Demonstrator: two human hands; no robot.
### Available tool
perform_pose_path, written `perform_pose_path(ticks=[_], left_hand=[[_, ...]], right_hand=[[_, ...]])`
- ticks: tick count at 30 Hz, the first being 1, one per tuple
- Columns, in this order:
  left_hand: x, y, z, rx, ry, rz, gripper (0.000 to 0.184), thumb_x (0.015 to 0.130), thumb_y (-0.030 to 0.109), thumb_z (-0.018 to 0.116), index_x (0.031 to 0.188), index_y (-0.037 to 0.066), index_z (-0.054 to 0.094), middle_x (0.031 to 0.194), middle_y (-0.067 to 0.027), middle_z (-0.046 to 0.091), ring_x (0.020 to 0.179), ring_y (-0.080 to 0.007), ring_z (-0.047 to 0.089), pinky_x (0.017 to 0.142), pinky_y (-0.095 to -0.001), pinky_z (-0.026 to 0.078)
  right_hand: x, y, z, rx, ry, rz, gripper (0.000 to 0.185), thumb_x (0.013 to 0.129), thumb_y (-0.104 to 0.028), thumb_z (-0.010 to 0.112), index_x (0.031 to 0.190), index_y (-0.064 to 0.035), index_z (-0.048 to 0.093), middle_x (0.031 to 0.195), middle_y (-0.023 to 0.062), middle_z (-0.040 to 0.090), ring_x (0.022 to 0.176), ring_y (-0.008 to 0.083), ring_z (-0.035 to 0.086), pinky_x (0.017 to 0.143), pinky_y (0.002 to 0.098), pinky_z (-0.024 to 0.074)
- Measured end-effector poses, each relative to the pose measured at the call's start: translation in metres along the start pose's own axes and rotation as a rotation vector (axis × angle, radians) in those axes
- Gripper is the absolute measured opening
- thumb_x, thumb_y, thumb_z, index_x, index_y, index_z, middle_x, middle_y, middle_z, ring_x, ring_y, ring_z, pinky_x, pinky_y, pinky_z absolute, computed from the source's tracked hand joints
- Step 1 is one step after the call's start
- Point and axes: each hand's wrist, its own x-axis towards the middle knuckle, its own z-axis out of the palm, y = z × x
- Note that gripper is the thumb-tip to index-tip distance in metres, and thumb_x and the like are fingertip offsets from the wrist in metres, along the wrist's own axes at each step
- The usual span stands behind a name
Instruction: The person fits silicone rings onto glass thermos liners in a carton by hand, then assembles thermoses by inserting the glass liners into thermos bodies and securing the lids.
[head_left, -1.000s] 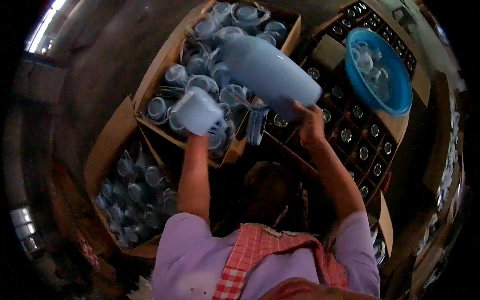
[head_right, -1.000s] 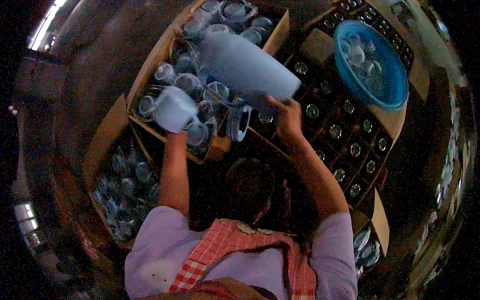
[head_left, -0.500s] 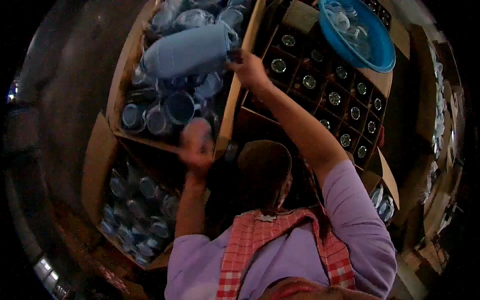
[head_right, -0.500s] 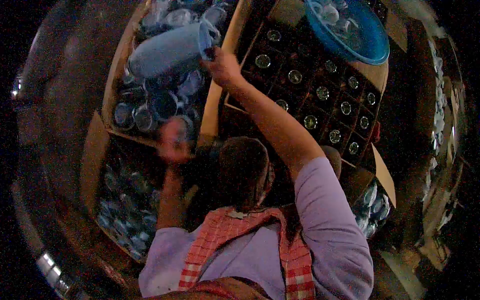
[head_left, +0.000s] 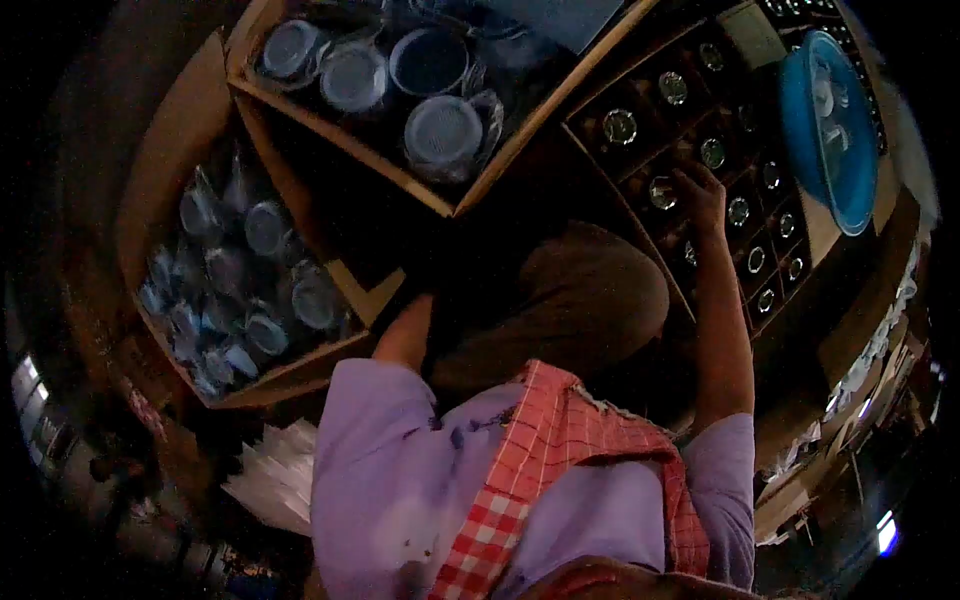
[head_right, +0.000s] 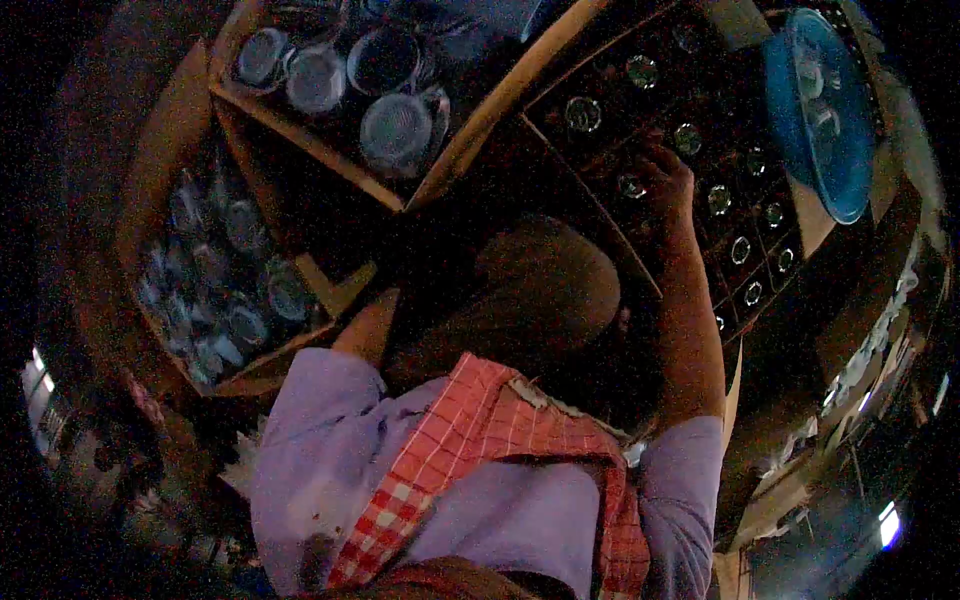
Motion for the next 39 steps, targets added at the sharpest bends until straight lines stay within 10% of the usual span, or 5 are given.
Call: perform_pose_path(ticks=[14,20,30,39], left_hand=[[-0.026,-0.013,0.024,-0.185,-0.227,-0.202,0.048,0.08,0.019,0.053,0.125,0.009,0.043,0.132,-0.015,0.038,0.114,-0.0305,0.043,0.089,-0.0402,0.04],[-0.131,-0.017,0.027,-0.328,-0.17,-0.515,0.048,0.08,0.021,0.054,0.125,0.008,0.042,0.131,-0.0148,0.038,0.114,-0.0302,0.043,0.089,-0.0405,0.039],[-0.374,-0.112,0.041,-1.004,0.49,-1.295,0.049,0.08,0.023,0.054,0.125,0.007,0.042,0.131,-0.0144,0.038,0.114,-0.0297,0.042,0.09,-0.0408,0.038],[-0.271,-0.193,-0.049,-1.687,1.009,-0.972,0.051,0.08,0.026,0.054,0.125,0.006,0.041,0.131,-0.0141,0.038,0.114,-0.0293,0.042,0.09,-0.0412,0.038]], right_hand=[[-0.057,-0.084,-0.114,-0.174,0.516,-0.278,0.02,0.079,-0.01,0.063,0.096,0.0011,0.061,0.097,0.0092,0.061,0.088,0.0214,0.058,0.069,0.0346,0.0508],[-0.041,-0.055,-0.123,-0.089,0.214,-0.364,0.023,0.085,-0.009,0.053,0.106,-0.0007,0.058,0.099,0.008,0.06,0.089,0.0183,0.058,0.076,0.0287,0.0468],[-0.106,-0.091,-0.002,-0.361,-0.002,-0.553,0.023,0.083,-0.009,0.056,0.104,-0.001,0.06,0.097,0.0073,0.062,0.082,0.0139,0.058,0.068,0.0261,0.0478],[-0.18,-0.165,0.171,-0.272,-0.491,-0.661,0.03,0.089,-0.016,0.041,0.11,0.0011,0.055,0.107,0.0116,0.058,0.092,0.0231,0.058,0.078,0.034,0.0492]])
